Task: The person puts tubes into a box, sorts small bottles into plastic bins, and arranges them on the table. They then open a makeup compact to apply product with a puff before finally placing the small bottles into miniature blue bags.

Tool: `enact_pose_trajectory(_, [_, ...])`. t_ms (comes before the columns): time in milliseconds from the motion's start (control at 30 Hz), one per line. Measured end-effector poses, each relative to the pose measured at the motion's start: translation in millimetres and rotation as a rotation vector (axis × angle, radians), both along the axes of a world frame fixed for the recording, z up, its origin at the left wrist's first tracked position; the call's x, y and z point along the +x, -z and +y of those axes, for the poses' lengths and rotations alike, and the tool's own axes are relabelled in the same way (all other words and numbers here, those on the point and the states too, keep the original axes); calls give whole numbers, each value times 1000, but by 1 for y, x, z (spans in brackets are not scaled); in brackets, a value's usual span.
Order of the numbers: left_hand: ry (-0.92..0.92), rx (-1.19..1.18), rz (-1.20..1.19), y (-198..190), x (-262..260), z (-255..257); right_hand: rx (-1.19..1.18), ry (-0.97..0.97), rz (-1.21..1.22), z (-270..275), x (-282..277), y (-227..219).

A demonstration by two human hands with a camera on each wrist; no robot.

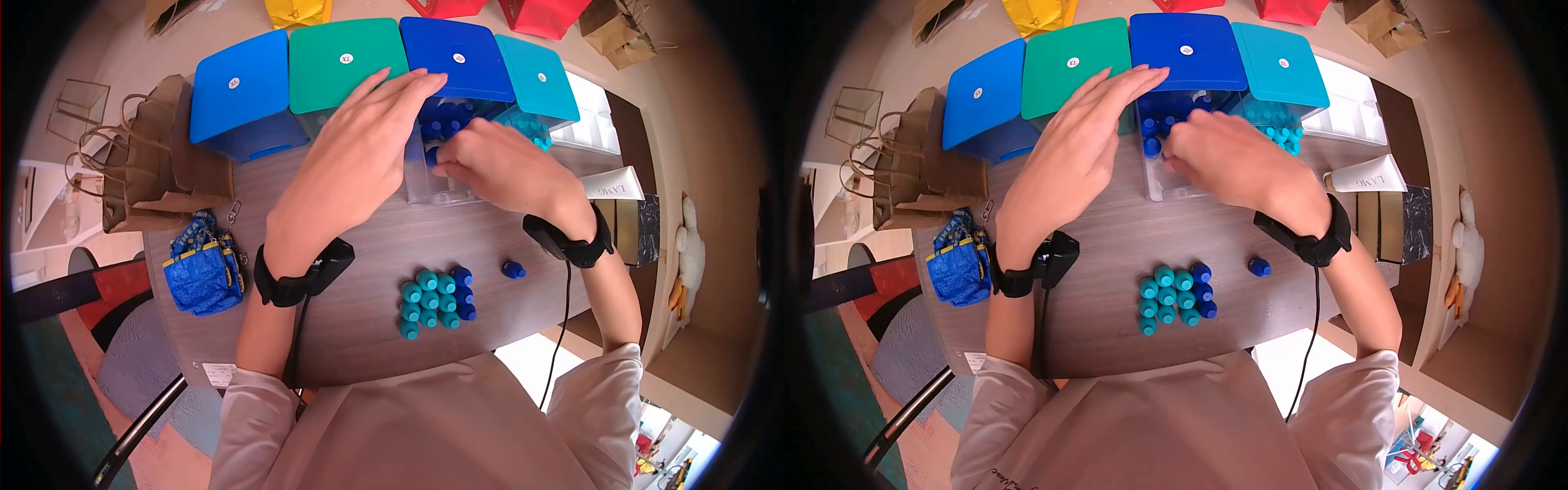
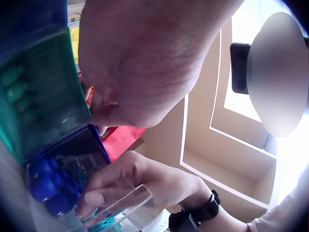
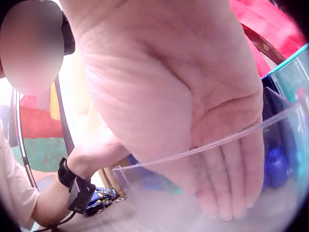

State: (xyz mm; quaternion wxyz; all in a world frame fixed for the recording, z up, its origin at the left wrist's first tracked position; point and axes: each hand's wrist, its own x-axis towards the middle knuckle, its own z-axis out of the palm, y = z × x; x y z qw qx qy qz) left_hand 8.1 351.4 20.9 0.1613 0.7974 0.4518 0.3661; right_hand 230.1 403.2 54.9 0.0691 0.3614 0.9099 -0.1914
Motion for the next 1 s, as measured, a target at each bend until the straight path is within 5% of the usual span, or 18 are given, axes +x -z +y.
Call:
enact_pose_trajectory(567, [6,-2,-3,0,0,0,-291,11,32,2,7,10])
enact_pose_trajectory(867, [-3,24,-28,0,1,0,-206,33,361,-31,27,-43])
enact_pose_trajectory(1000, [-9,30,-15,1,2,1,255,16,309,-43,28,-39])
